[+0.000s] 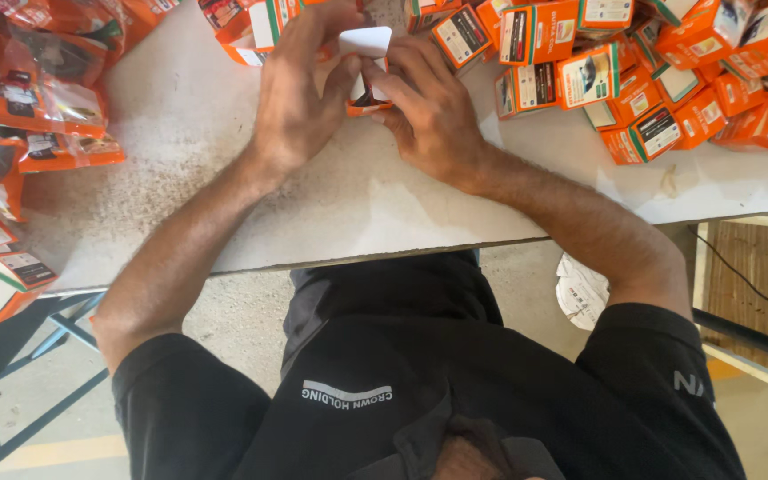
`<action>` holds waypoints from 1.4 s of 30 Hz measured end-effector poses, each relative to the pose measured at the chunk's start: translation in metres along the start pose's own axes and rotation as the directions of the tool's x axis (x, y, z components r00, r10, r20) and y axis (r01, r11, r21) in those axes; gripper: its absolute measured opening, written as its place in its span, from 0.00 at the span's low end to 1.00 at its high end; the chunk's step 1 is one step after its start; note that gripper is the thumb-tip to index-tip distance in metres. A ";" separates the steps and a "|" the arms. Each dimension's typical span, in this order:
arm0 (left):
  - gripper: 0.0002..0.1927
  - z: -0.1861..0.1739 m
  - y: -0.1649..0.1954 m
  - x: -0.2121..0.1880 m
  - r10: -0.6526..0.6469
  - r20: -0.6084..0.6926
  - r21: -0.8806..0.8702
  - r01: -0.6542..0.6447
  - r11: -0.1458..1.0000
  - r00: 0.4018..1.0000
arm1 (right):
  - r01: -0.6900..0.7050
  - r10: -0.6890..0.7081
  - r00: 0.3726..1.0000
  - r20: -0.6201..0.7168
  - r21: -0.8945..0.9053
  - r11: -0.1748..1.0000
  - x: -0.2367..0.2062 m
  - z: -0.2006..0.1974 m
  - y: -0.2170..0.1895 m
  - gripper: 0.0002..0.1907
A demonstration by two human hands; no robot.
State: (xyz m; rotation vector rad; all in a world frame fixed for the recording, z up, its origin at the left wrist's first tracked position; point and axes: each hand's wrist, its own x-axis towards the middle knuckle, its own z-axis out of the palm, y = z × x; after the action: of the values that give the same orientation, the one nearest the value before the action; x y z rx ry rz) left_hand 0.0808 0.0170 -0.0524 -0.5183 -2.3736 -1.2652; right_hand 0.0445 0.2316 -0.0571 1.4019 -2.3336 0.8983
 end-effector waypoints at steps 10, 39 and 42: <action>0.19 0.005 0.000 -0.005 0.174 0.033 0.066 -0.176 0.982 0.984 | -0.038 0.042 0.997 -0.065 0.056 0.998 -0.010 0.012 0.008 0.26; 0.21 -0.010 -0.021 -0.014 0.493 0.026 0.285 -0.480 0.830 0.869 | 0.055 -0.058 0.998 0.035 0.068 0.996 -0.017 0.004 0.017 0.39; 0.29 -0.008 -0.027 -0.010 0.287 -0.017 0.442 -0.250 0.862 0.958 | 0.172 -0.212 0.967 -0.137 -0.256 0.951 -0.026 -0.024 0.046 0.29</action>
State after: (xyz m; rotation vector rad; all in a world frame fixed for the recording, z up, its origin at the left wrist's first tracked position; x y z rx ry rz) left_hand 0.0773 -0.0053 -0.0720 -0.6106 -2.3136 -0.5919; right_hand 0.0159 0.2807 -0.0693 1.3695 -2.0618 0.6226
